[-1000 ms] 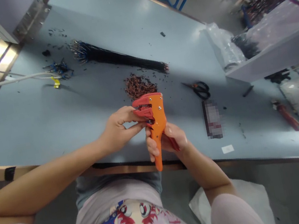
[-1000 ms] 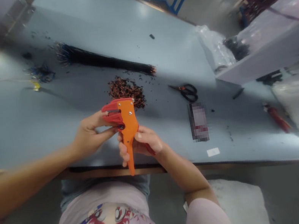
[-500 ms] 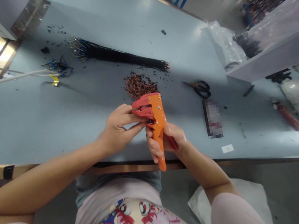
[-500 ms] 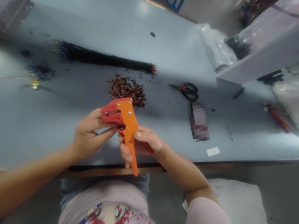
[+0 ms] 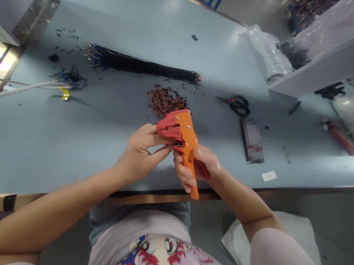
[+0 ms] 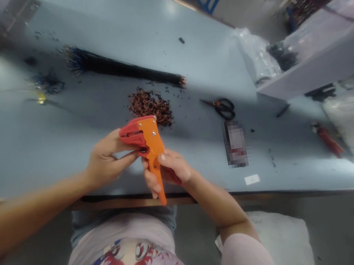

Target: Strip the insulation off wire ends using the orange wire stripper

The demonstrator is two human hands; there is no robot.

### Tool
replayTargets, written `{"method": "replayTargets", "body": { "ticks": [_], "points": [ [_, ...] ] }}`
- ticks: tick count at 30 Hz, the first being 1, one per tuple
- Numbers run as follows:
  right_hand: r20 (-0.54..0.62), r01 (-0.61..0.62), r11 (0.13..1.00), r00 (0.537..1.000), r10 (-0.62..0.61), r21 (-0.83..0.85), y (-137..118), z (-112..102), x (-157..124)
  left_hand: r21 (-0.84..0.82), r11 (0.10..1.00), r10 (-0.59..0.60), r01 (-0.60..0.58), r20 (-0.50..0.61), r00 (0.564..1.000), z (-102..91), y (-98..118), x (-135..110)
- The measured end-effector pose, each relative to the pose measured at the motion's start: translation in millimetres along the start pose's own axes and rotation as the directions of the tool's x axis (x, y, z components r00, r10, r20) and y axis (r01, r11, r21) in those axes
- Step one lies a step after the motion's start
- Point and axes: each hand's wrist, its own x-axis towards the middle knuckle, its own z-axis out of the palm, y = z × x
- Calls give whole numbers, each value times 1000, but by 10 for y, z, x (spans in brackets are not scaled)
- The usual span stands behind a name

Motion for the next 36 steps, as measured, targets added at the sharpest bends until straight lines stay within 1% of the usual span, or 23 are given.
{"method": "replayTargets", "body": {
  "ticks": [2,4,6,8,12,16,19,23,25,26,28,30,32,34,36],
  "points": [
    [-50,-16,1000,999,15,-23,0,9,11,-35,997,-62,62,5,998,5,10,6],
    [-90,-25,999,996,21,-43,0,17,24,-78,984,-160,161,19,987,9,16,12],
    [-93,-27,998,995,23,-48,-1,22,35,-118,960,-251,255,45,967,13,13,16],
    [-83,-29,998,996,25,-49,-1,29,39,-149,940,-300,306,67,952,17,5,17],
    [-95,-33,998,995,28,-55,-2,42,35,-170,932,-311,321,79,947,21,-4,13],
    [-78,-19,999,997,16,-37,-12,39,39,-138,945,-292,296,49,955,22,3,12],
    [-94,-32,999,995,29,-21,-22,32,45,-91,960,-264,265,28,964,23,-5,7],
    [-91,-47,999,995,45,-21,-28,47,41,-57,982,-178,178,0,984,33,-34,-18],
    [-93,-53,998,994,50,-29,-25,57,41,-59,984,-169,168,-6,986,39,-45,-28],
    [-105,-54,998,993,51,-29,-23,59,43,-66,980,-189,189,-2,982,42,-49,-28],
    [-145,-47,999,988,45,-9,-21,53,57,-98,957,-274,274,16,962,43,-57,-17],
    [-190,-38,999,981,43,28,-27,28,80,-128,917,-376,378,40,926,40,-69,6],
    [-235,-39,997,970,54,66,-55,-12,104,-107,883,-454,457,55,889,32,-93,31],
    [-274,-30,995,960,55,93,-111,-61,119,-36,873,-484,486,43,874,17,-134,53],
    [-312,14,994,950,21,112,-194,-109,115,49,885,-464,463,24,885,-11,-190,72]
  ]
}}
